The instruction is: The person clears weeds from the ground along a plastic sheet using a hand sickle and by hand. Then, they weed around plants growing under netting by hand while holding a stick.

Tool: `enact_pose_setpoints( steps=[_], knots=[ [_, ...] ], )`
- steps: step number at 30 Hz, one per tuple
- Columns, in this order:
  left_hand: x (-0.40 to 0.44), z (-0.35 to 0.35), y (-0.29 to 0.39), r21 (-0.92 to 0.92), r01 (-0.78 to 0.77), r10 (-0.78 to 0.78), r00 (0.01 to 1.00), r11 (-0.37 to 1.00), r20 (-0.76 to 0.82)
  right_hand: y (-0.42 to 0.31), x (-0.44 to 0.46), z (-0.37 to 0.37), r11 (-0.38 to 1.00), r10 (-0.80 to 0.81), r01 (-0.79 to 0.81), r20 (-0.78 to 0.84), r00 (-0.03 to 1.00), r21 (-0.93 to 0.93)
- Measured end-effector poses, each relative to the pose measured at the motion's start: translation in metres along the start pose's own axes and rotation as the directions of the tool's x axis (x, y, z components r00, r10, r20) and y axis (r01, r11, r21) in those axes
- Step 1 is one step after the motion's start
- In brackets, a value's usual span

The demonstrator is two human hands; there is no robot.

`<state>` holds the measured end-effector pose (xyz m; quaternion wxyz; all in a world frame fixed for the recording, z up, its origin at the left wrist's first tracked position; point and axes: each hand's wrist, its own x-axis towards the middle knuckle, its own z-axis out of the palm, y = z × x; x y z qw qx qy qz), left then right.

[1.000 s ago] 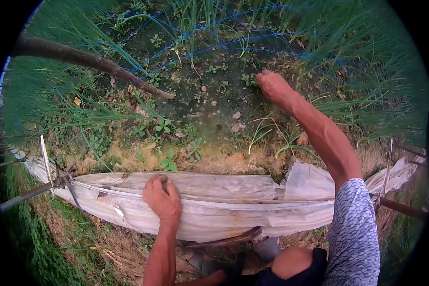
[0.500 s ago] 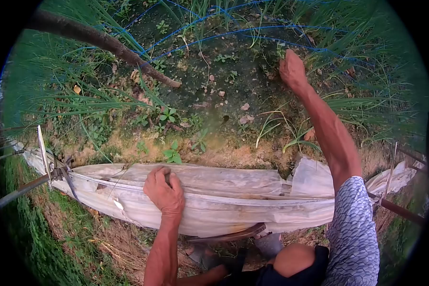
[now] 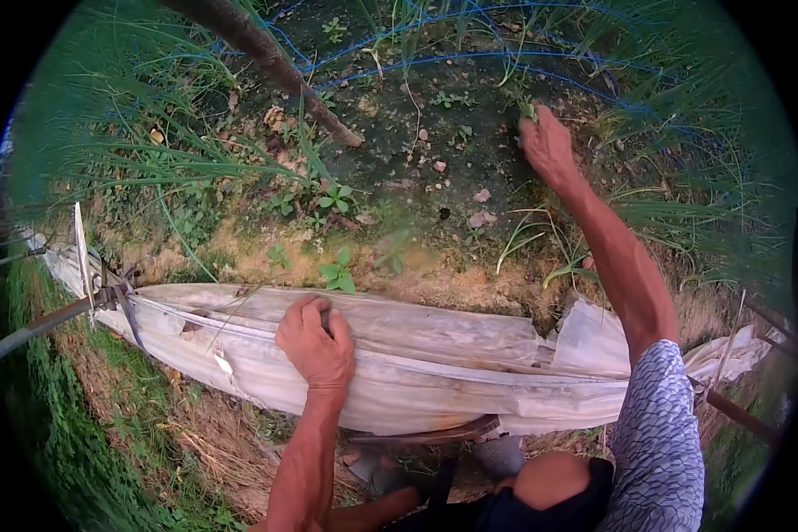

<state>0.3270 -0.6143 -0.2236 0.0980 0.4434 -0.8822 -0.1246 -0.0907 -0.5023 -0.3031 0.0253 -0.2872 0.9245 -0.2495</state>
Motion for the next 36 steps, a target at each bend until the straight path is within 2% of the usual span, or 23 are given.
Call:
enact_pose_setpoints(
  steps=[2, 3, 5, 6, 8, 10, 12, 15, 19, 22, 24, 25, 27, 28, 30, 31, 33, 36],
  knots=[
    [-0.001, 0.001, 0.000, 0.002, -0.022, 0.022, 1.000, 1.000, -0.008, -0.032, -0.026, 0.000, 0.969, -0.134, 0.115, 0.077, 0.988, 0.217],
    [-0.002, 0.000, 0.001, 0.010, -0.020, 0.020, 1.000, 1.000, -0.001, -0.039, -0.026, 0.010, 0.969, -0.130, 0.109, 0.084, 0.988, 0.223],
    [0.000, -0.001, 0.002, 0.020, -0.012, 0.012, 1.000, 1.000, 0.006, -0.048, -0.007, 0.033, 0.939, -0.304, 0.300, 0.000, 0.953, 0.166],
    [0.001, -0.002, 0.003, 0.025, -0.009, 0.009, 1.000, 1.000, 0.004, -0.050, 0.001, 0.037, 0.938, -0.307, 0.302, 0.002, 0.952, 0.171],
    [0.002, -0.003, 0.004, -0.022, -0.004, 0.005, 1.000, 1.000, 0.014, -0.055, 0.019, 0.044, 0.949, -0.315, 0.315, 0.015, 0.949, -0.010],
    [0.002, -0.004, 0.004, -0.028, 0.005, -0.004, 1.000, 1.000, 0.009, -0.054, 0.032, 0.044, 0.939, -0.330, 0.335, 0.070, 0.941, -0.078],
    [0.002, -0.004, 0.005, -0.035, 0.013, -0.012, 1.000, 0.999, 0.005, -0.056, 0.038, 0.040, 0.887, -0.421, 0.443, 0.161, 0.892, -0.133],
    [0.002, -0.006, 0.006, -0.028, 0.009, -0.009, 1.000, 1.000, 0.013, -0.065, 0.041, 0.037, 0.839, -0.452, 0.498, 0.231, 0.862, -0.218],
    [0.002, -0.005, 0.005, -0.024, 0.009, -0.008, 1.000, 1.000, 0.019, -0.066, 0.043, 0.039, 0.825, -0.463, 0.517, 0.252, 0.850, -0.227],
    [0.002, -0.006, 0.005, -0.020, 0.012, -0.011, 1.000, 1.000, 0.021, -0.066, 0.040, 0.042, 0.861, -0.427, 0.468, 0.217, 0.878, -0.200],
    [0.002, -0.006, 0.005, -0.023, 0.013, -0.013, 1.000, 1.000, 0.022, -0.065, 0.039, 0.044, 0.910, -0.360, 0.373, 0.103, 0.927, -0.180],
    [0.002, -0.007, 0.005, -0.030, 0.013, -0.012, 1.000, 0.999, 0.019, -0.054, 0.043, 0.047, 0.908, -0.363, 0.377, 0.106, 0.926, -0.181],
    [0.001, -0.006, 0.005, -0.039, 0.018, -0.017, 1.000, 0.999, 0.018, -0.033, 0.054, 0.047, 0.952, -0.194, 0.207, 0.080, 0.978, -0.223],
    [0.001, -0.006, 0.004, -0.034, 0.008, -0.008, 1.000, 0.999, 0.013, -0.041, 0.047, 0.033, 0.952, -0.194, 0.208, 0.085, 0.977, -0.226],
    [0.001, -0.005, 0.003, -0.029, 0.008, -0.008, 1.000, 1.000, 0.006, -0.053, 0.027, 0.000, 0.982, -0.163, 0.186, 0.394, 0.905, -0.021],
    [0.001, -0.005, 0.003, -0.022, 0.010, -0.010, 1.000, 1.000, 0.011, -0.050, 0.017, 0.000, 0.982, -0.161, 0.185, 0.400, 0.902, -0.023],
    [0.001, -0.005, 0.003, -0.009, 0.007, -0.007, 1.000, 1.000, 0.018, -0.048, -0.001, 0.001, 0.913, -0.402, 0.356, 0.303, 0.864, 0.198],
    [0.000, -0.003, 0.002, -0.006, 0.001, -0.001, 1.000, 1.000, 0.014, -0.058, -0.013, 0.005, 0.925, -0.380, 0.358, 0.312, 0.871, 0.128]
  ],
)
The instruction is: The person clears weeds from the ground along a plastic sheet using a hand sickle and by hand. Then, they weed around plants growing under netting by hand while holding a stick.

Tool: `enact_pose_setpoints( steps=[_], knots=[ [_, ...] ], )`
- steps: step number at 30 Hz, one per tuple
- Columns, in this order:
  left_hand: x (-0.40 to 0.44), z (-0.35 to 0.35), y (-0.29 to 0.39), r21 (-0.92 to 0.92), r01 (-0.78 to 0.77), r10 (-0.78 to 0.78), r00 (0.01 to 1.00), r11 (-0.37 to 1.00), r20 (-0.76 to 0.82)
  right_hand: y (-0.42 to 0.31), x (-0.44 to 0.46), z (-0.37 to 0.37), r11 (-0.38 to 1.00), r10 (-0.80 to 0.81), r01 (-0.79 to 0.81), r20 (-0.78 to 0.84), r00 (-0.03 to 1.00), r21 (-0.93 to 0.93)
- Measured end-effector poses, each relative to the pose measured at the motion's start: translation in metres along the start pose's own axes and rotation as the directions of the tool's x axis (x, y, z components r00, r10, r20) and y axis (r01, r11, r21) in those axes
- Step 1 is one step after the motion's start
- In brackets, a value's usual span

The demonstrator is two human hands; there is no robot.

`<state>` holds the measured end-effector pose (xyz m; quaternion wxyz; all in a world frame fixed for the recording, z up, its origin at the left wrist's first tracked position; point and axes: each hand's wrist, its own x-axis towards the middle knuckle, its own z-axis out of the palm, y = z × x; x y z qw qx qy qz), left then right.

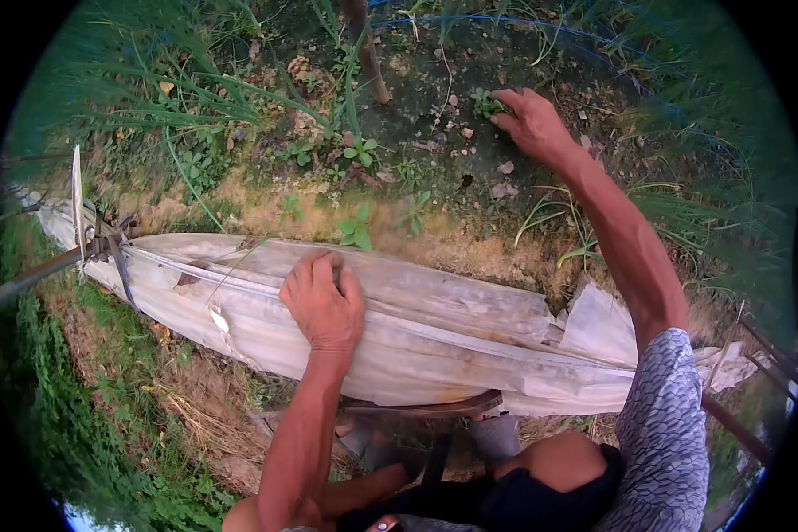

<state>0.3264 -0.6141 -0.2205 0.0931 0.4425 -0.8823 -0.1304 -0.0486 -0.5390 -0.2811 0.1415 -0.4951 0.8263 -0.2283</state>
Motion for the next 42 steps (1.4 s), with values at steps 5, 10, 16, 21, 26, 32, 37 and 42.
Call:
enact_pose_setpoints(
  steps=[5, 10, 16, 21, 26, 32, 37, 42],
  knots=[
    [-0.002, 0.002, -0.004, 0.001, -0.004, 0.004, 1.000, 1.000, -0.006, 0.000, 0.006, 0.015, 0.994, -0.035, 0.038, 0.034, 0.999, -0.101],
    [-0.001, 0.001, -0.003, 0.000, 0.002, -0.002, 1.000, 1.000, -0.010, -0.030, 0.004, 0.012, 0.996, 0.061, -0.073, 0.188, 0.980, 0.056],
    [-0.002, 0.004, -0.005, -0.004, -0.020, 0.020, 0.999, 1.000, -0.034, -0.089, -0.030, 0.043, 0.982, -0.173, 0.151, 0.223, 0.959, 0.112],
    [-0.003, 0.004, -0.007, -0.001, -0.024, 0.024, 0.999, 1.000, -0.041, -0.094, -0.035, 0.060, 0.982, -0.190, 0.183, 0.201, 0.961, 0.053],
    [-0.002, 0.004, -0.006, -0.006, -0.009, 0.009, 0.999, 1.000, -0.046, -0.091, -0.033, 0.080, 1.000, -0.007, 0.005, 0.079, 0.997, 0.020],
    [-0.001, 0.002, -0.005, -0.014, -0.004, 0.003, 0.999, 1.000, -0.032, -0.093, -0.032, 0.066, 0.968, -0.053, 0.043, 0.036, 0.998, 0.248],
    [-0.002, 0.005, -0.006, -0.011, -0.022, 0.022, 0.997, 1.000, -0.072, -0.131, -0.035, 0.072, 0.930, -0.366, 0.356, 0.183, 0.912, 0.090],
    [-0.002, 0.006, -0.006, -0.021, -0.014, 0.013, 0.998, 1.000, -0.060, -0.149, -0.029, 0.072, 0.885, -0.434, 0.461, 0.241, 0.868, -0.068]
  ],
)
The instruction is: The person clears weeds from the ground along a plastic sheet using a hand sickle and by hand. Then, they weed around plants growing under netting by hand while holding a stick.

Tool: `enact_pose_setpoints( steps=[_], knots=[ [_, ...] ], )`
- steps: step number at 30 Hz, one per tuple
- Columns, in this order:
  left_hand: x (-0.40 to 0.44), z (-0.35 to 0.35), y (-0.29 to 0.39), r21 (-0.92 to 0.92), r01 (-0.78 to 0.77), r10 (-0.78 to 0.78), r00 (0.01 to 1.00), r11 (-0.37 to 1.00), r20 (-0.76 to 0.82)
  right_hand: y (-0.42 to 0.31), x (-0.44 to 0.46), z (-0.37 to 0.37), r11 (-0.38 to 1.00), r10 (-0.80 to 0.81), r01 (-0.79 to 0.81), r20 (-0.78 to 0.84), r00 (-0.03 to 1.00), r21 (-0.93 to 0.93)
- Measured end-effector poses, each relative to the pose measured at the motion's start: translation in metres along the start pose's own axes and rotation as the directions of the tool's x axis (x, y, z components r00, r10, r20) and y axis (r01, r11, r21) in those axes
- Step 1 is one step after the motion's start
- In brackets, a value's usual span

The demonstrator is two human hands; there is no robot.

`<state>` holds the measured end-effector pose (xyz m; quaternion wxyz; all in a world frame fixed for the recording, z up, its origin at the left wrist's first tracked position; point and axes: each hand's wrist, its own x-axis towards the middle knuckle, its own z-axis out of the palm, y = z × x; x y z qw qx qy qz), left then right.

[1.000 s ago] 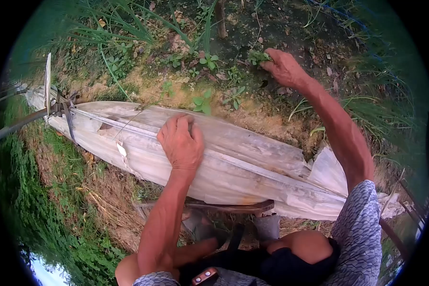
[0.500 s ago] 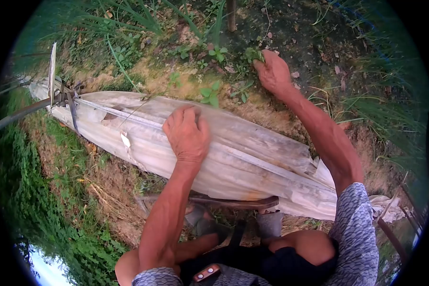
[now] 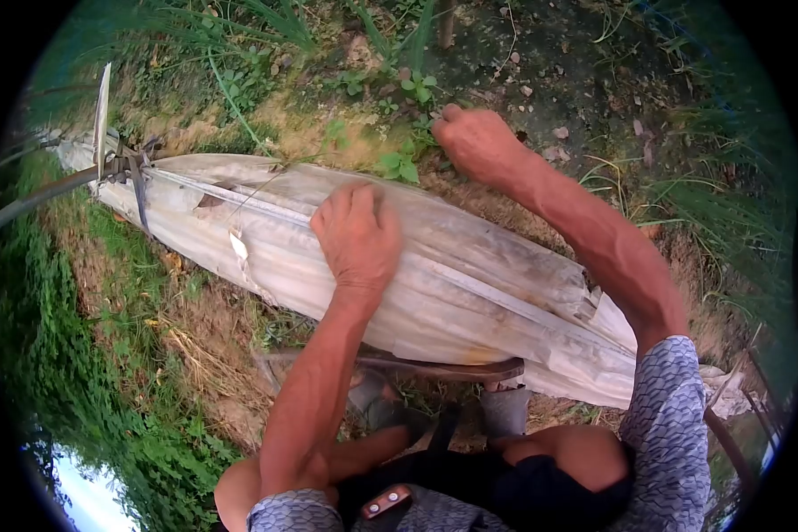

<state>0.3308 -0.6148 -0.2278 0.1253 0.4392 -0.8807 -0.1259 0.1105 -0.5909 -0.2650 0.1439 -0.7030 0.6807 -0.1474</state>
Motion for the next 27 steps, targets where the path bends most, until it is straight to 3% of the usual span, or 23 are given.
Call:
enact_pose_setpoints(
  steps=[8, 13, 15, 16, 17, 19, 21, 24, 26, 27],
  knots=[
    [0.000, -0.002, 0.002, 0.013, 0.005, -0.005, 1.000, 1.000, 0.017, -0.017, 0.008, -0.002, 0.987, -0.122, 0.129, 0.084, 0.989, -0.091],
    [-0.002, -0.001, 0.000, 0.007, -0.021, 0.021, 1.000, 1.000, -0.010, -0.011, 0.008, -0.008, 0.966, 0.006, 0.039, 0.175, 0.985, -0.257],
    [0.001, 0.000, 0.001, 0.009, -0.017, 0.017, 1.000, 1.000, -0.019, 0.024, 0.011, -0.008, 0.927, 0.199, -0.149, 0.114, 0.973, -0.345],
    [0.000, -0.001, 0.002, 0.000, -0.008, 0.008, 1.000, 1.000, -0.011, 0.040, 0.010, -0.012, 0.900, 0.353, -0.340, -0.002, 0.936, -0.274],
    [0.000, -0.002, 0.002, -0.007, 0.000, 0.000, 1.000, 1.000, -0.002, 0.057, 0.008, -0.022, 0.890, 0.443, -0.438, 0.012, 0.896, -0.125],
    [-0.001, -0.004, 0.003, -0.002, 0.019, -0.019, 0.999, 1.000, 0.027, 0.070, 0.001, -0.042, 0.819, 0.519, -0.558, 0.242, 0.820, 0.135],
    [0.004, -0.004, 0.005, 0.001, 0.030, -0.030, 0.999, 1.000, 0.038, 0.051, -0.016, -0.055, 0.735, 0.514, -0.616, 0.361, 0.778, 0.284],
    [0.002, -0.004, 0.004, 0.012, 0.017, -0.017, 0.999, 1.000, 0.040, 0.022, -0.032, -0.035, 0.652, 0.497, -0.595, 0.328, 0.803, 0.469],
    [0.001, -0.004, 0.003, 0.002, 0.009, -0.009, 0.999, 1.000, 0.032, 0.012, -0.033, -0.024, 0.900, 0.206, -0.281, 0.244, 0.948, 0.332],
    [0.000, -0.002, 0.002, 0.006, 0.004, -0.004, 0.999, 1.000, 0.036, 0.006, -0.033, -0.020, 0.951, 0.155, -0.192, 0.165, 0.974, 0.241]
  ],
)
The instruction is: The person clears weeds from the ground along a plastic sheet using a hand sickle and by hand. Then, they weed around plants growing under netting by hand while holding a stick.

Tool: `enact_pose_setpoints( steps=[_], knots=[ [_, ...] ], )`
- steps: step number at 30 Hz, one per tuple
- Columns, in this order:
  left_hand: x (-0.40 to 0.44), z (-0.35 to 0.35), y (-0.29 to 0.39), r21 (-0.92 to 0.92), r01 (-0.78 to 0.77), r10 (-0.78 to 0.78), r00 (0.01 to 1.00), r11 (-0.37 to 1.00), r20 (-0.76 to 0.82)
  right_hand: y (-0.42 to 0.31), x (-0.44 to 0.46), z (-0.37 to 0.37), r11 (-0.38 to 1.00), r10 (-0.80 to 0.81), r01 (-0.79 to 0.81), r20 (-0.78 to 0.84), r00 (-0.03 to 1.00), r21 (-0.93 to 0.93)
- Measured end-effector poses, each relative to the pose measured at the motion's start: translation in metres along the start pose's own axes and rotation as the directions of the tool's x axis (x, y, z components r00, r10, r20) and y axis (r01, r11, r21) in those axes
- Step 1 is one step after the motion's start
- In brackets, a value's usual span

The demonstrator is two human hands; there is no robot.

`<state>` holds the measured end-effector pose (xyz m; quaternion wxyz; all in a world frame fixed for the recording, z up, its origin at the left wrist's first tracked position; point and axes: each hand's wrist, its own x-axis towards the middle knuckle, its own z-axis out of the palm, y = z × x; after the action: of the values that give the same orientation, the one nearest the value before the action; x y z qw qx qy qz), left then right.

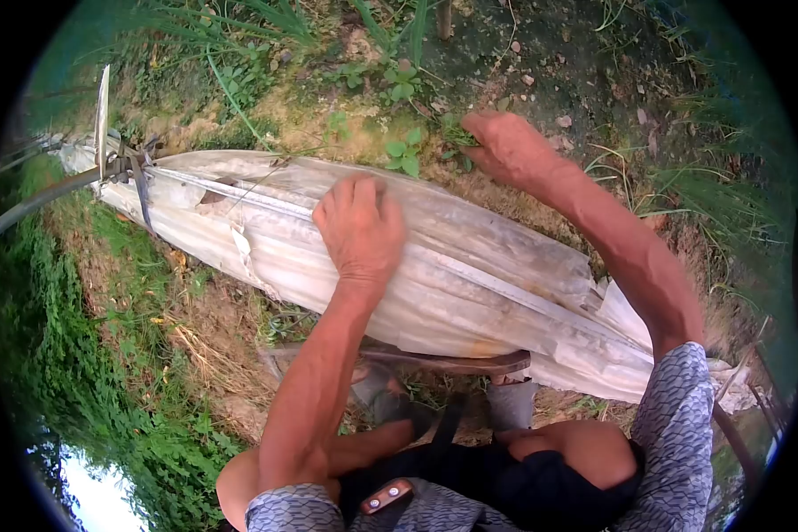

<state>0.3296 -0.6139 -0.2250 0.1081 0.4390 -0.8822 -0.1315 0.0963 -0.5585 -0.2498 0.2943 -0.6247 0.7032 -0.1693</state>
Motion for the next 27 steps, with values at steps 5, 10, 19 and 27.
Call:
enact_pose_setpoints(
  steps=[5, 10, 19, 27],
  knots=[
    [0.000, 0.002, -0.003, 0.021, -0.032, 0.033, 0.998, 0.999, -0.055, -0.004, 0.014, 0.012, 0.985, -0.012, 0.026, 0.082, 0.997, -0.170],
    [-0.002, 0.001, -0.002, 0.007, -0.012, 0.012, 0.999, 1.000, -0.047, -0.004, 0.015, 0.021, 0.967, -0.035, 0.044, 0.041, 0.999, -0.250],
    [0.001, -0.001, -0.001, 0.008, 0.011, -0.011, 1.000, 1.000, -0.024, -0.038, 0.025, 0.029, 0.935, -0.145, 0.156, -0.058, 0.988, 0.319],
    [0.002, -0.003, 0.000, -0.008, 0.020, -0.020, 1.000, 1.000, -0.010, -0.022, 0.032, 0.051, 0.850, 0.092, 0.069, -0.276, 0.957, 0.522]
  ],
)
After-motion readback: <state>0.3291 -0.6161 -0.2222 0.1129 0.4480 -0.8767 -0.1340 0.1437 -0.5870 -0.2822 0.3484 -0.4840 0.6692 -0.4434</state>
